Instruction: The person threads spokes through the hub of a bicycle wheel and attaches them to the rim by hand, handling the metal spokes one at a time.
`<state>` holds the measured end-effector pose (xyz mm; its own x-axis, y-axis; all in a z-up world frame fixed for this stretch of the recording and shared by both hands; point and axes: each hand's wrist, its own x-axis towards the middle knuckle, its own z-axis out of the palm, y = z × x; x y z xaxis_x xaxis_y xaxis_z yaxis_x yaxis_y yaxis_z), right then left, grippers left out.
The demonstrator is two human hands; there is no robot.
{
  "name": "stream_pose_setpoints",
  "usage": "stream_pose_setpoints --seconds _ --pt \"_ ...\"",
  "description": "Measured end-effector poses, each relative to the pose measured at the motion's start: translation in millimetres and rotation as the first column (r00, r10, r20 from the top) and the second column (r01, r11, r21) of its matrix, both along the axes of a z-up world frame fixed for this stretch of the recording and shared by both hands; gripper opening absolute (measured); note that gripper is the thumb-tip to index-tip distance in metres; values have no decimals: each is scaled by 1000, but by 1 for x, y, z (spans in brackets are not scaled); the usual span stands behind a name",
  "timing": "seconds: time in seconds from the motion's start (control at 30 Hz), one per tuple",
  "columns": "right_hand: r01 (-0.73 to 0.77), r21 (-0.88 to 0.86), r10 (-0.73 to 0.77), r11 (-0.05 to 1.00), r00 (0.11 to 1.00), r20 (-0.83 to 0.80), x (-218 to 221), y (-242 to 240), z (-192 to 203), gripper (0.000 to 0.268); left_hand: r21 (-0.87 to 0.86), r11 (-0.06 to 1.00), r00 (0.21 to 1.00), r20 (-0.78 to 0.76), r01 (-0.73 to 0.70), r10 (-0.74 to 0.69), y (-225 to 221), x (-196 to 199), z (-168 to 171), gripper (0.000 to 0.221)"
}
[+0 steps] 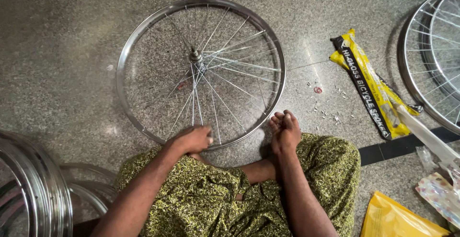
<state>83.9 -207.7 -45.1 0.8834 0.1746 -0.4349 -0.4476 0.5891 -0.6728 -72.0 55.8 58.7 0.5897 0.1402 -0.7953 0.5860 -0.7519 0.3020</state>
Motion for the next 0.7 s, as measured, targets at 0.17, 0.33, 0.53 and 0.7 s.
stream_pose_setpoints --seconds 0.17,0.33,0.53,0.7 --pt "66 17 -66 998 998 -21 0 4 0 42 62 926 850 423 -372 313 0 39 -7 53" --pt "67 -65 -71 996 996 -60 1 12 7 30 -753 253 8 312 -607 950 13 116 -57 33" --pt "-59 -104 42 993 987 -158 0 13 4 23 -858 -275 -458 -53 -433 887 13 171 -52 10" --pt "-86 -109 63 990 978 -198 1 20 12 20 -860 -427 -622 -176 -281 763 24 203 -60 15"
